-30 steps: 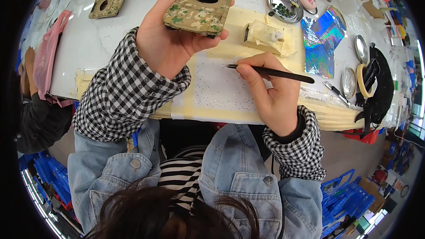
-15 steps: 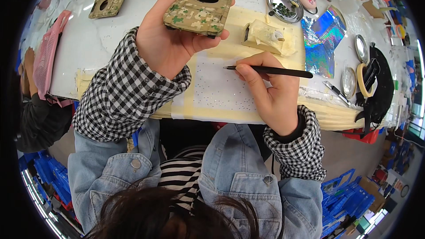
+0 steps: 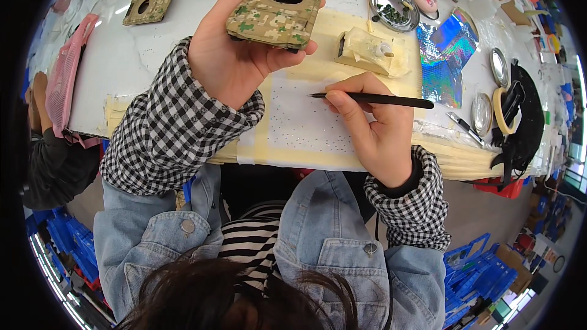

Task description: Using a thin paint brush to apply fine details to a plastic toy tank component.

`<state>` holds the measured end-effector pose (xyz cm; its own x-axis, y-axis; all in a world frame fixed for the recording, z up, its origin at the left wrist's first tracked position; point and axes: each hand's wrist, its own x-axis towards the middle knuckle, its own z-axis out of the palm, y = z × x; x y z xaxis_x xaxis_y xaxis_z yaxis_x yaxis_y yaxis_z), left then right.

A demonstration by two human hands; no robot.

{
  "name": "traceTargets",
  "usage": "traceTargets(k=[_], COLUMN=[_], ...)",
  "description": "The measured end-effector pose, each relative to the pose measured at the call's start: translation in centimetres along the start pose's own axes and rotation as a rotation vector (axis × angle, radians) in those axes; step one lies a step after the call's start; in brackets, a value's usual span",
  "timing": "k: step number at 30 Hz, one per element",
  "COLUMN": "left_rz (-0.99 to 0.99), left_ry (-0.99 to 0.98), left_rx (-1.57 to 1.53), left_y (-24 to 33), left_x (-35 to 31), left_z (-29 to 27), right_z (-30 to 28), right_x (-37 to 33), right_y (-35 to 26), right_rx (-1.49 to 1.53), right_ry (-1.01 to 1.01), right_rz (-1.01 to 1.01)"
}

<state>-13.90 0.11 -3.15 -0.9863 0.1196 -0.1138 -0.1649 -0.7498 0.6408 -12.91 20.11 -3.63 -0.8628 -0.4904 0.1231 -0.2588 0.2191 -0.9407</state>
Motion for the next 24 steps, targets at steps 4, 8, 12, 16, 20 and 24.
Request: traceTargets(k=[4,8,12,16,20,24], left_rz=[-0.003,0.001,-0.055,-0.074,-0.059,-0.079], left_ry=[0.005,0.019,-0.003,-0.013,0.040,0.059], left_rx=[-0.002,0.005,-0.084,-0.088,-0.018,0.021], left_y=[0.0,0.0,0.7,1.6,1.4,1.2], left_x=[0.0,0.0,-0.4,-1.0,-1.1,-1.4], left_z=[0.0,0.0,0.0,0.6,1.0,1.6], right_z=[0.0,0.0,-0.3,-1.1,-2.1,-3.0], right_x=[0.0,0.0,-0.1,-0.7,-0.6,0.0], right_y=[0.0,-0.2,-0.3,-1.2,-2.5,-3.5], right_rx=[0.001,0.020,0.036,0.138,0.237,0.316], right_ry=[-0.009,-0.001,0.011,0.098,0.185,0.233], right_rz=[-0.004,0.014,0.013,0.028,-0.028,-0.173])
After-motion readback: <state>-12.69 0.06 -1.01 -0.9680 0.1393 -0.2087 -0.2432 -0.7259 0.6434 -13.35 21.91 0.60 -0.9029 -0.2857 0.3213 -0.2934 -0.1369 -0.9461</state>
